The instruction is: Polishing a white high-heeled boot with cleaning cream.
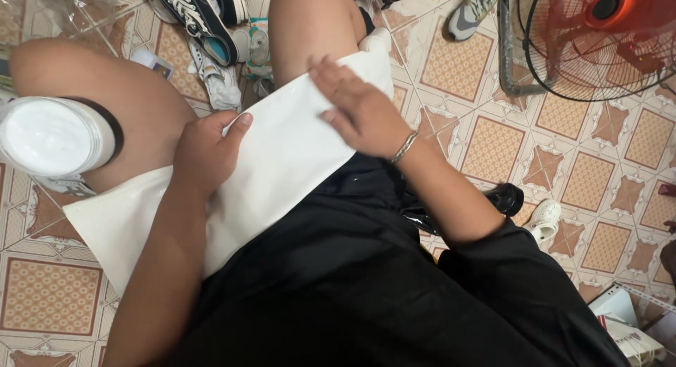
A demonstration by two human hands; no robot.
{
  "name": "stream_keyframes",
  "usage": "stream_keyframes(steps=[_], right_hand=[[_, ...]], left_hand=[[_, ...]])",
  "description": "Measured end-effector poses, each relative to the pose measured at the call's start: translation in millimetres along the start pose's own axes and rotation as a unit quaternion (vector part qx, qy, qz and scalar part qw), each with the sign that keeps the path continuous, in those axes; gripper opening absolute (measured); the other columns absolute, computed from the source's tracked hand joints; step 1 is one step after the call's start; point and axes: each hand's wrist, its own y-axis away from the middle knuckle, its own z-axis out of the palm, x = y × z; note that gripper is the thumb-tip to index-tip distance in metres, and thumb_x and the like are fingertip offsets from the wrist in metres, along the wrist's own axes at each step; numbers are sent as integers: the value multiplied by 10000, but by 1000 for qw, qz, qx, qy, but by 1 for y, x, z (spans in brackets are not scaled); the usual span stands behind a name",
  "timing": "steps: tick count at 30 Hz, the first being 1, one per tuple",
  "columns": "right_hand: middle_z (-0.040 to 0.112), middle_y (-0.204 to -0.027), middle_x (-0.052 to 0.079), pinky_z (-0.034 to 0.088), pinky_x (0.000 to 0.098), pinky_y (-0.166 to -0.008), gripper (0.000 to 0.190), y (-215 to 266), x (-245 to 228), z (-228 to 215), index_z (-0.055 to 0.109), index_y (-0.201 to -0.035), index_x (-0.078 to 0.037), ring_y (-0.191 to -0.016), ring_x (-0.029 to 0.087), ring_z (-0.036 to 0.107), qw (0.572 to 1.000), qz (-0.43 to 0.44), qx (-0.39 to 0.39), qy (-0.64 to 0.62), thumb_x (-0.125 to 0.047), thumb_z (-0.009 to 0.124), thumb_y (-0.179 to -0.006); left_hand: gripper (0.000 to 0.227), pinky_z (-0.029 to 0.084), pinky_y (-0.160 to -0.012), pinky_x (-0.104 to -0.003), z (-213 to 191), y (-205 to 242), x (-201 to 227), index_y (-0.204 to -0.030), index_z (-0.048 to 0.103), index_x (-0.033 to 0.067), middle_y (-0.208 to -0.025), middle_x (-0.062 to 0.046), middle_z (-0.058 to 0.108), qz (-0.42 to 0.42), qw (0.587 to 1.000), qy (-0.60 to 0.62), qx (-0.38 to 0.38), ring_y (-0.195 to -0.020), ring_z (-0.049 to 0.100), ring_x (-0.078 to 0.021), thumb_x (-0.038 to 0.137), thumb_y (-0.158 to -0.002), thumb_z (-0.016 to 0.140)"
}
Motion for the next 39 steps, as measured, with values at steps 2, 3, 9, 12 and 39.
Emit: stream_keyframes(steps=[2, 3, 9, 12, 39], right_hand=[[502, -1576, 130, 353, 450, -1258, 506, -4, -19, 2, 498, -1519, -26, -1496, 318, 447, 995, -34, -91, 4, -247, 533, -1066], [502, -1576, 130, 353, 450, -1258, 506, 2, -22, 1, 498, -1519, -26, -1496, 318, 447, 995, -36, -92, 2, -247, 533, -1066], [681, -1430, 45, 410, 428, -1250, 323, 60, 17, -1, 681, -1318, -134, -1456, 256, 587, 975, -65, -158, -142, -250, 519, -1064], [702, -1377, 62, 392, 426, -1271, 317, 70, 36, -6, 709, -1282, -128, -1424, 273, 601, 977, -68, -120, -160, -225, 508, -1057], [126, -1758, 189, 149, 472, -1330, 611, 59, 43, 11, 197, -1667, -36, -1647, 364, 122, 987, 96, -47, -123, -243, 413, -1134]], left_hand=[[412, 462, -608, -425, -1, 2, -4, -895, 713, 41, -628, -175, 599, -7, 1000, -3, -5, -572, 579, -309, 412, -1034, 597], [412, 462, -608, -425, -1, 3, -4, -895, 713, 41, -628, -175, 599, -10, 1000, -4, -3, -572, 579, -309, 412, -1034, 597], [430, 461, -604, -442, 2, 8, -2, -864, 700, 37, -648, -179, 604, -2, 1000, -16, -2, -590, 587, -339, 427, -1025, 619], [419, 473, -617, -440, 2, 6, 1, -883, 698, 51, -664, -175, 610, 40, 999, 1, 15, -608, 598, -344, 433, -1032, 609], [443, 477, -652, -467, 8, 1, -1, -881, 688, 42, -685, -205, 612, 23, 999, -41, 10, -666, 609, -395, 440, -1055, 601]])
